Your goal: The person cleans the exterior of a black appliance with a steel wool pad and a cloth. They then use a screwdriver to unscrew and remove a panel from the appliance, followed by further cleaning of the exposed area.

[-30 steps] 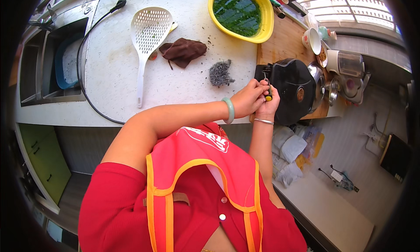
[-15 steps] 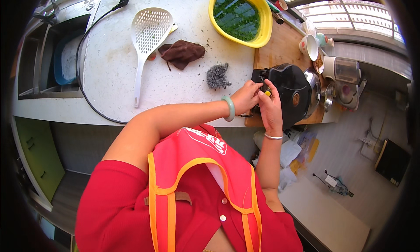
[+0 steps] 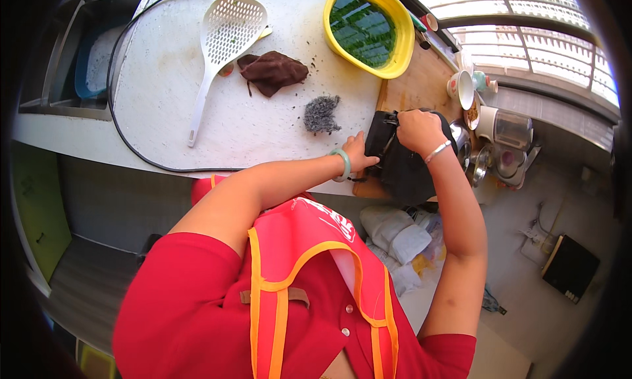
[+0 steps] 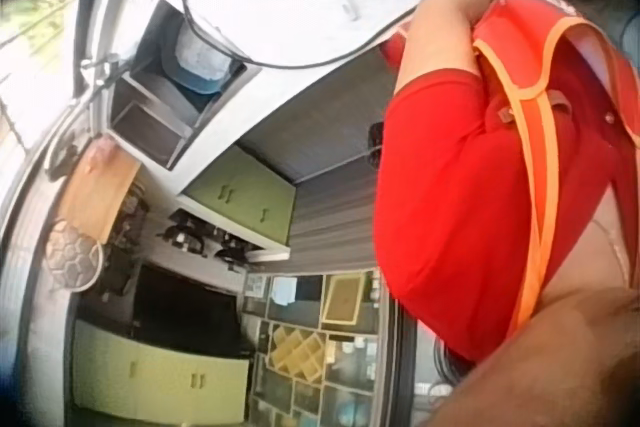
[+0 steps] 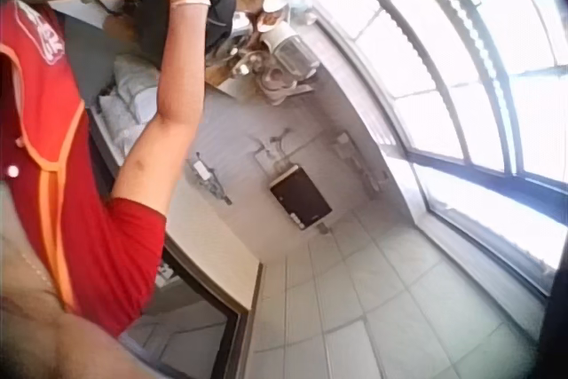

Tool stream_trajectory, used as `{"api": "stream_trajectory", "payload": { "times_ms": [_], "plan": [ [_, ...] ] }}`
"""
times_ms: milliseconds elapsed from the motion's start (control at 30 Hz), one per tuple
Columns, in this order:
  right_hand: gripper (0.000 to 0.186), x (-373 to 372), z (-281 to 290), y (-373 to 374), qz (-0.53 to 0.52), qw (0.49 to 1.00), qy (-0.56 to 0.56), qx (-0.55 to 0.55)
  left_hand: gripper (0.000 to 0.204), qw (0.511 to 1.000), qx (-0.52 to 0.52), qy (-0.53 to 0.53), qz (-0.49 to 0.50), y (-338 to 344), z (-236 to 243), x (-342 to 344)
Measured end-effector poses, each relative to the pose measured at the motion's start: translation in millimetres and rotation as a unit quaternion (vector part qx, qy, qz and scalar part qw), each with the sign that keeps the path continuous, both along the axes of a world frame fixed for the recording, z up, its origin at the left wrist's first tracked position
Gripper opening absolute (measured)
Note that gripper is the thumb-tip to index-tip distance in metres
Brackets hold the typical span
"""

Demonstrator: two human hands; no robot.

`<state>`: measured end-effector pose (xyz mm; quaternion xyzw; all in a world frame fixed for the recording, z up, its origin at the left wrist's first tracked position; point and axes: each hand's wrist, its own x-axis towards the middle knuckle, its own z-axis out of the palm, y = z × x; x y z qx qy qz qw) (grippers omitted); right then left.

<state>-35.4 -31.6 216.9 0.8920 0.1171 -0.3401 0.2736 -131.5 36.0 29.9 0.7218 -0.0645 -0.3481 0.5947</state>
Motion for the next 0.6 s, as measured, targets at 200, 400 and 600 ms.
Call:
{"api": "stream_trajectory", "payload": {
  "times_ms": [200,400,600],
  "plan": [
    [0.018,22.7,-8.5,18.8,0.047,0.995,0.070,-0.060,0.083,0.983,-0.159,0.092,0.027,-25.4,-38.1,-5.1],
    [0.022,37.3,-13.8,2.0,-0.002,0.993,0.122,0.002,0.069,0.940,-0.152,0.306,-0.010,-33.3,-56.1,-0.9],
    [0.024,30.4,-9.5,-25.5,-0.065,0.984,0.098,0.132,0.053,0.914,-0.219,0.343,-0.013,-34.7,-61.0,2.5]
  ]
}}
